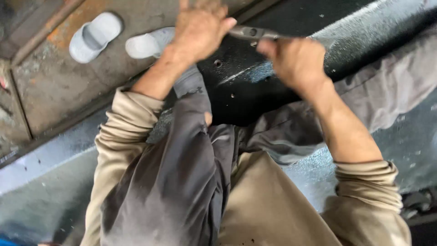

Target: The person creates internal threads in a pre-drilled hole on a large metal part using a manual tap and wrench.

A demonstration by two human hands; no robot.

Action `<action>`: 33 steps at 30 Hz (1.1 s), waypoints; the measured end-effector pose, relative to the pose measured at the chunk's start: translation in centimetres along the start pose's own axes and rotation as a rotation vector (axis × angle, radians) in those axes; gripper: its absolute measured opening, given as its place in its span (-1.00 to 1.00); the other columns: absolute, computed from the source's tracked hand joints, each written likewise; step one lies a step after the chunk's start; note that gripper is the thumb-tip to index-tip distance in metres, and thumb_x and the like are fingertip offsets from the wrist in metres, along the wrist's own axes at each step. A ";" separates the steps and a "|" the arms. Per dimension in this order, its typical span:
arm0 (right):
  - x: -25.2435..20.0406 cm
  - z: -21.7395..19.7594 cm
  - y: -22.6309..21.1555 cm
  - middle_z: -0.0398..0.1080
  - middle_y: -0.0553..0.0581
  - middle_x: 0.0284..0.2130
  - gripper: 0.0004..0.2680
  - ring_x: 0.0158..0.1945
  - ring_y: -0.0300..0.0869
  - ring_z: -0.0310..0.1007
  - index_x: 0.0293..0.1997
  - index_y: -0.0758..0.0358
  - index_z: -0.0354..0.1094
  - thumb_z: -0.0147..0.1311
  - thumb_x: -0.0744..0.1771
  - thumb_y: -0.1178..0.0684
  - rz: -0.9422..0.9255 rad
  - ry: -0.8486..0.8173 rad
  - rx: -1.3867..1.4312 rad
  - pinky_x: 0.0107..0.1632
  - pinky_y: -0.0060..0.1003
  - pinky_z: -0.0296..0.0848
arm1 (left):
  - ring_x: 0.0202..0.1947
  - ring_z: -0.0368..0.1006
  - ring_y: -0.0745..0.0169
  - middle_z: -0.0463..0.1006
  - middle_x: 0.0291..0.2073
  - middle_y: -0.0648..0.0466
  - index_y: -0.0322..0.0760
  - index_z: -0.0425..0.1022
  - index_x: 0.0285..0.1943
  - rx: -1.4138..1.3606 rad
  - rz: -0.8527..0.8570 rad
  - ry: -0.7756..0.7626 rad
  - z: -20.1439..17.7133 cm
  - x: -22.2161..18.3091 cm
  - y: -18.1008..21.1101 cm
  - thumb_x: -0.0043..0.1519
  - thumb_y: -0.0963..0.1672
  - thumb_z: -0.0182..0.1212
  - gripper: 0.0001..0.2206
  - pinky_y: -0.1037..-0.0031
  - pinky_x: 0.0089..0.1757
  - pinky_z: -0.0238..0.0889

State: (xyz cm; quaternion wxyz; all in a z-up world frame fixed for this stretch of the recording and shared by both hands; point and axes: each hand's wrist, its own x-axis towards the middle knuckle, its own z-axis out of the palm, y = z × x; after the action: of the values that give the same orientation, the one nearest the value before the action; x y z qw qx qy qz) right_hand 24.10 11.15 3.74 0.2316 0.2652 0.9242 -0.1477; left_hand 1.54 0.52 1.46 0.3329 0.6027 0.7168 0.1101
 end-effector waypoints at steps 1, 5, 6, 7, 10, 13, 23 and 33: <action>1.9 -0.2 0.5 0.45 0.36 -0.58 -0.52 -0.45 0.18 0.55 -0.42 0.28 0.53 -0.09 0.48 -0.32 0.191 -0.028 0.045 -0.39 -0.03 0.49 | -0.16 0.54 -0.17 0.60 -0.35 -0.17 -0.38 0.44 0.24 -0.011 -0.279 -0.426 -0.6 -0.4 1.0 0.59 0.03 -0.30 -0.55 -0.13 0.33 -0.15; 6.7 1.1 -0.1 0.50 0.42 -0.49 -0.50 -0.37 0.21 0.57 -0.35 0.39 0.54 0.05 0.41 -0.39 0.255 -0.022 0.078 -0.25 0.04 0.51 | -0.24 0.59 -0.16 0.63 -0.25 -0.18 -0.54 0.27 0.33 -0.371 -0.100 -0.264 5.0 -5.8 2.1 0.43 0.11 -0.04 -0.41 0.06 -0.15 0.45; 7.9 2.6 0.2 0.51 0.41 -0.48 -0.58 -0.37 0.22 0.57 -0.33 0.39 0.52 0.14 0.39 -0.30 0.156 0.077 0.139 -0.29 0.03 0.52 | -0.25 0.62 -0.03 0.67 -0.22 -0.16 -0.58 0.12 0.38 -0.517 -0.063 -0.471 4.5 -6.2 3.3 0.37 0.13 0.04 -0.32 0.15 -0.19 0.50; 9.1 4.2 0.6 0.51 0.40 -0.47 -0.66 -0.36 0.22 0.56 -0.30 0.39 0.51 0.23 0.38 -0.20 0.058 0.176 0.202 -0.32 0.01 0.52 | -0.27 0.66 0.09 0.72 -0.20 -0.13 -0.62 -0.02 0.43 -0.665 -0.023 -0.677 4.0 -6.5 4.6 0.30 0.15 0.13 -0.19 0.23 -0.23 0.55; 11.9 8.8 0.5 0.52 0.39 -0.41 -0.82 -0.34 0.13 0.60 -0.23 0.42 0.48 0.13 0.31 0.05 -0.076 0.187 0.056 -0.27 -0.08 0.58 | -0.29 0.70 0.28 0.73 -0.24 0.00 -0.35 0.35 0.31 -0.896 0.183 -0.618 3.4 -5.8 5.3 0.29 0.15 0.11 -0.39 0.37 -0.24 0.55; 12.2 4.8 -2.5 0.49 0.38 -0.46 -0.79 -0.43 0.13 0.58 -0.15 0.48 0.39 0.08 0.25 0.12 -0.046 -0.108 -0.043 -0.48 0.01 0.58 | -0.28 0.68 0.29 0.68 -0.26 0.09 -0.21 0.56 0.14 -1.090 0.178 -0.222 1.2 -3.7 4.4 0.40 0.08 0.05 -0.61 0.36 -0.23 0.62; -1.9 -2.1 -5.6 0.29 0.29 0.27 -0.62 0.42 0.16 0.10 0.24 0.23 0.37 0.01 0.27 0.09 -0.540 -0.058 -0.225 0.40 0.27 -0.07 | 0.17 0.36 -0.01 0.57 0.08 -0.04 -0.11 0.66 0.04 -0.362 0.177 0.267 3.8 1.4 1.2 0.36 0.05 0.18 -0.72 0.14 0.12 0.28; -4.7 1.9 7.7 -0.12 0.43 0.56 -0.79 0.62 0.24 -0.17 0.19 0.14 0.58 0.15 0.52 -0.11 -0.141 0.161 0.038 0.56 0.17 0.06 | -0.39 0.33 0.07 0.42 -0.58 0.05 -0.32 0.53 -0.08 -0.205 -0.094 -0.058 4.4 0.9 1.8 0.45 0.12 -0.13 -0.52 -0.06 -0.12 0.27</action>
State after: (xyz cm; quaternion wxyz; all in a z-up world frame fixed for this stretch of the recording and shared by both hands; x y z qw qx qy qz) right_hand 32.65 14.68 3.37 0.1404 0.2148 0.9533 -0.1594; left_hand 5.64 0.75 -1.15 0.4182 0.5340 0.7193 0.1499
